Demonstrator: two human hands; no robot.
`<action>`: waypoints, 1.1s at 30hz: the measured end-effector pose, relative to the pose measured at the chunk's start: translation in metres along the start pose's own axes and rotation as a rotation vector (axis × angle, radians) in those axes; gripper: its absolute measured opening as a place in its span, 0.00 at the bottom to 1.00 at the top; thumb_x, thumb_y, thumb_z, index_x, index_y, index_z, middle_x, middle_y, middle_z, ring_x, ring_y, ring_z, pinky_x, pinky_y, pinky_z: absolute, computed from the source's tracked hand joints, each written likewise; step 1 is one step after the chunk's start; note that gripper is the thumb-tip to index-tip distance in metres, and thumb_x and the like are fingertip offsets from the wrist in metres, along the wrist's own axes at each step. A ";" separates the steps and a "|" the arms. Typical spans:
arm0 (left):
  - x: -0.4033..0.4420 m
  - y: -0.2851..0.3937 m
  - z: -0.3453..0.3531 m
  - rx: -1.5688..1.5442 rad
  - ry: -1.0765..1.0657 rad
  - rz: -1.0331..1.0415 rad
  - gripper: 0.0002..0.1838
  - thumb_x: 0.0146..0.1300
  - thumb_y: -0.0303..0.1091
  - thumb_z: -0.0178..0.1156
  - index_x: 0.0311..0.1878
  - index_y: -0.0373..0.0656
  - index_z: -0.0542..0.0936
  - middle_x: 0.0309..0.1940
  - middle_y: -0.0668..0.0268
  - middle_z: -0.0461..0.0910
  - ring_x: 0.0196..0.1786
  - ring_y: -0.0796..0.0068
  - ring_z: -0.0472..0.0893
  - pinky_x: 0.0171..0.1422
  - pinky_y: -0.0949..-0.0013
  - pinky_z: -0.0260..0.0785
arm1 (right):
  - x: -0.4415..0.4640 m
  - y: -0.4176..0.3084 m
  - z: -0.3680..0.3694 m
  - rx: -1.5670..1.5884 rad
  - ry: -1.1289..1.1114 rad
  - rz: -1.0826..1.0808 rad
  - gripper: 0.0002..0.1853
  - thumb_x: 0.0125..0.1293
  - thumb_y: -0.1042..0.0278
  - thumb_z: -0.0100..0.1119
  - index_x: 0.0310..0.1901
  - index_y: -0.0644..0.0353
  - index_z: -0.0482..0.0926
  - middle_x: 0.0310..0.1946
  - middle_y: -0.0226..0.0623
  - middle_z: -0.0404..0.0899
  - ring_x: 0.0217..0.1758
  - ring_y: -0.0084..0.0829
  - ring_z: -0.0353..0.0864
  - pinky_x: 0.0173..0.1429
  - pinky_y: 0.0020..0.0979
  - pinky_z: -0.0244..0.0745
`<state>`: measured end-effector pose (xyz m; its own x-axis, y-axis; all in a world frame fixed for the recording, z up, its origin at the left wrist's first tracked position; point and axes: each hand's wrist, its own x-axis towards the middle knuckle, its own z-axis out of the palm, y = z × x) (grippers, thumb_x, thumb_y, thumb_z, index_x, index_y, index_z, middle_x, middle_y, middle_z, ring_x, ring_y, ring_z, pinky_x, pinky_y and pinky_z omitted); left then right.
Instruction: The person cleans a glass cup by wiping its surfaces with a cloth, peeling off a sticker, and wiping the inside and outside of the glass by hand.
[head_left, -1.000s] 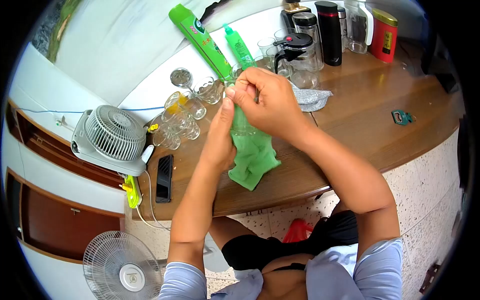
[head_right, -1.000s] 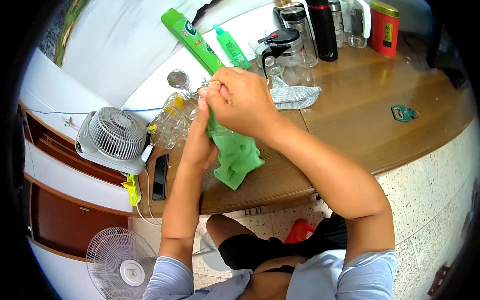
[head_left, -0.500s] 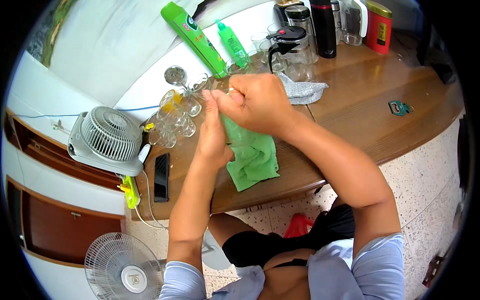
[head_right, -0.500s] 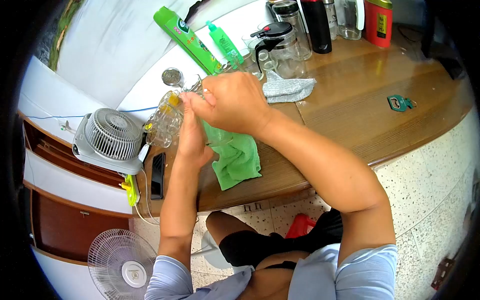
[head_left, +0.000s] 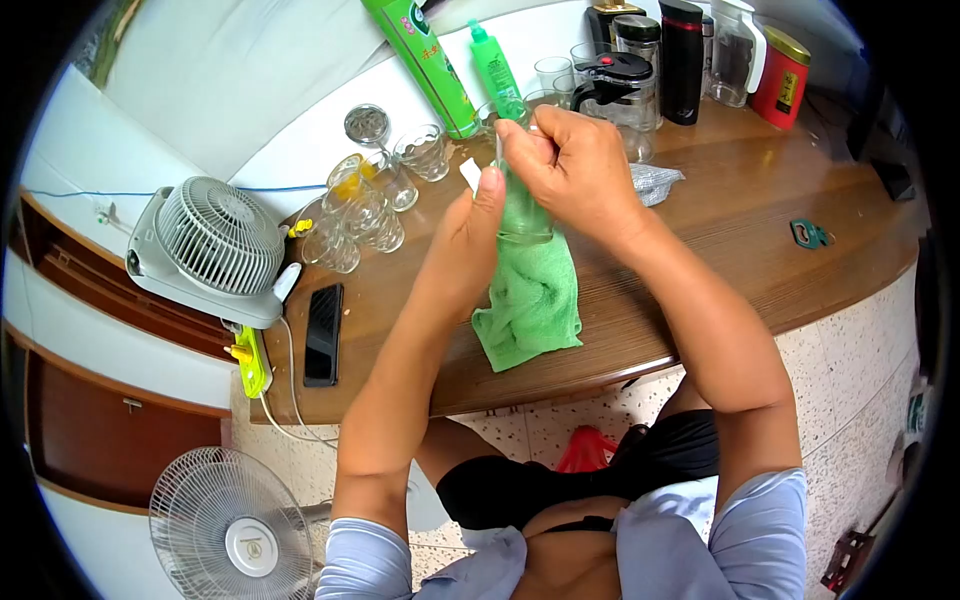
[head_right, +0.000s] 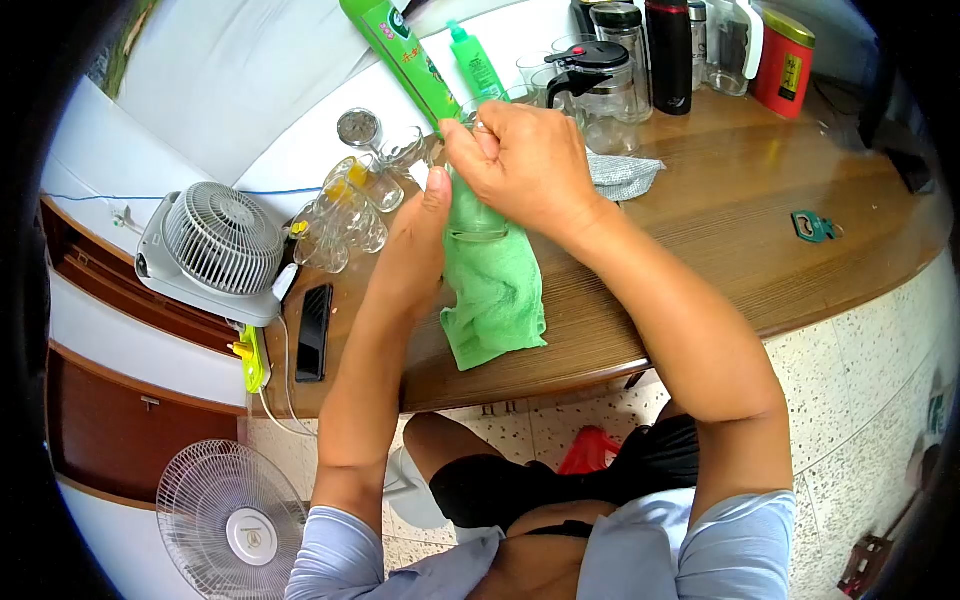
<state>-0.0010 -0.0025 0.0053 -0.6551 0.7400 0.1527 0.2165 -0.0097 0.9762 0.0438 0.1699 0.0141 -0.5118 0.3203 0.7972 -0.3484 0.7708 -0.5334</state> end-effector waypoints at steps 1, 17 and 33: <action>0.001 0.002 0.005 -0.100 0.029 -0.013 0.37 0.87 0.62 0.39 0.69 0.33 0.76 0.55 0.60 0.84 0.55 0.73 0.85 0.62 0.65 0.79 | 0.000 0.001 0.000 0.016 -0.002 -0.017 0.25 0.69 0.53 0.67 0.20 0.60 0.71 0.18 0.47 0.77 0.21 0.53 0.78 0.28 0.48 0.73; 0.001 0.002 0.018 -0.357 0.072 -0.062 0.31 0.87 0.56 0.44 0.73 0.37 0.72 0.63 0.58 0.82 0.60 0.66 0.86 0.66 0.58 0.81 | -0.008 0.000 0.006 0.064 0.042 -0.015 0.25 0.69 0.50 0.68 0.20 0.59 0.76 0.18 0.44 0.78 0.21 0.49 0.80 0.28 0.45 0.73; 0.002 -0.002 0.005 -0.357 0.267 -0.123 0.34 0.88 0.60 0.37 0.71 0.38 0.74 0.56 0.58 0.84 0.62 0.66 0.85 0.64 0.60 0.81 | -0.020 -0.014 0.015 0.142 -0.011 -0.129 0.24 0.69 0.54 0.68 0.19 0.57 0.74 0.17 0.42 0.76 0.20 0.50 0.78 0.27 0.47 0.73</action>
<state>0.0011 0.0027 0.0028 -0.8341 0.5513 0.0208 -0.1066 -0.1981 0.9744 0.0471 0.1438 0.0014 -0.4637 0.2172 0.8590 -0.5184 0.7197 -0.4618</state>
